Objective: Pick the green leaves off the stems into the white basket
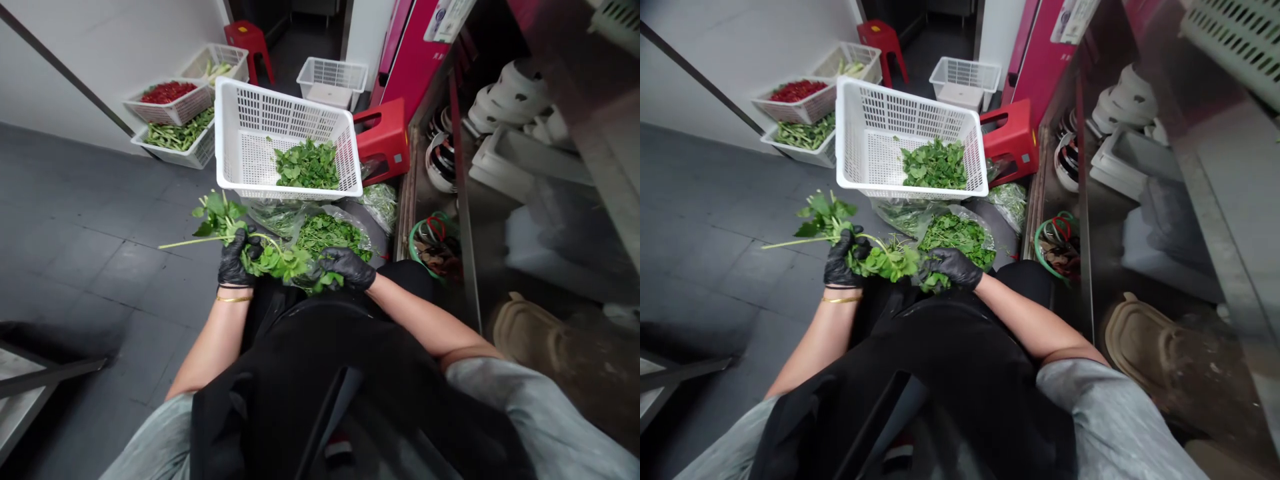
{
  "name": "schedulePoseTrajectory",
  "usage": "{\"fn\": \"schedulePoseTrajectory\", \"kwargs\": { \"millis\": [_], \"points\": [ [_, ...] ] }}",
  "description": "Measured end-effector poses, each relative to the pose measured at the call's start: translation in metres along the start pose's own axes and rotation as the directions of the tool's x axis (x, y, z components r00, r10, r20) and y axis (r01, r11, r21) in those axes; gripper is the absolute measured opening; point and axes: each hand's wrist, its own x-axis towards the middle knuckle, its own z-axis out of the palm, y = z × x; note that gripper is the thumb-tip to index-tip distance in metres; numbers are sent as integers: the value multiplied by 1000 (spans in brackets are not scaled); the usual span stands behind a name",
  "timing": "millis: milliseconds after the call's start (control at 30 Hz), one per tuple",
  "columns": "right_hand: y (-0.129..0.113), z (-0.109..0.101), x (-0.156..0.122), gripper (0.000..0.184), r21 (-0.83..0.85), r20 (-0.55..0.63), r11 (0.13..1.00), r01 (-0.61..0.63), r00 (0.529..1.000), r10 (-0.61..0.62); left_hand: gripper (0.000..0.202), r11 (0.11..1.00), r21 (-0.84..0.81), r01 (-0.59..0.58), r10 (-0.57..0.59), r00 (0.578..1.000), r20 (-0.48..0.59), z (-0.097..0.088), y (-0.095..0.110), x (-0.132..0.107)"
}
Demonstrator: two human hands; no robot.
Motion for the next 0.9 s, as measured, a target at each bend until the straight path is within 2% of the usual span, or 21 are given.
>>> {"fn": "schedulePoseTrajectory", "kwargs": {
  "millis": [100,233,367,433,500,567,633,700,767,833,900],
  "points": [
    [-9,-8,7,40,11,-87,1000,20,996,-19,28,996,54,-70,70,998,10,-2,8,2],
    [-11,6,29,39,-106,-132,991,86,986,-99,29,993,85,-80,80,997,-7,8,-5,-4],
    [0,26,38,34,19,-22,998,57,998,-56,35,990,122,-65,69,997,-24,12,-15,-2],
    [6,28,39,33,9,41,1000,-1,999,1,36,984,155,-87,94,995,-35,9,-16,2],
    [10,26,42,30,-35,56,999,-15,998,17,36,975,191,-118,132,989,-61,6,-18,5],
    [13,22,50,29,-36,-9,999,28,1000,-28,35,960,223,-167,195,975,-110,5,-21,6],
    [15,16,62,29,25,-167,998,65,984,-60,34,948,252,-197,238,960,-146,6,-23,6],
    [17,9,76,31,121,-339,992,35,941,8,33,934,274,-228,280,945,-168,5,-21,8],
    [15,-2,91,34,176,-435,984,25,899,55,32,912,320,-258,326,928,-181,-3,-11,18],
    [6,-21,111,37,109,-476,989,95,879,-32,29,874,423,-240,347,918,-194,-19,5,39],
    [-11,-44,138,41,-79,-467,978,191,860,-205,24,820,564,-99,267,937,-225,-42,26,67]
  ]
}}
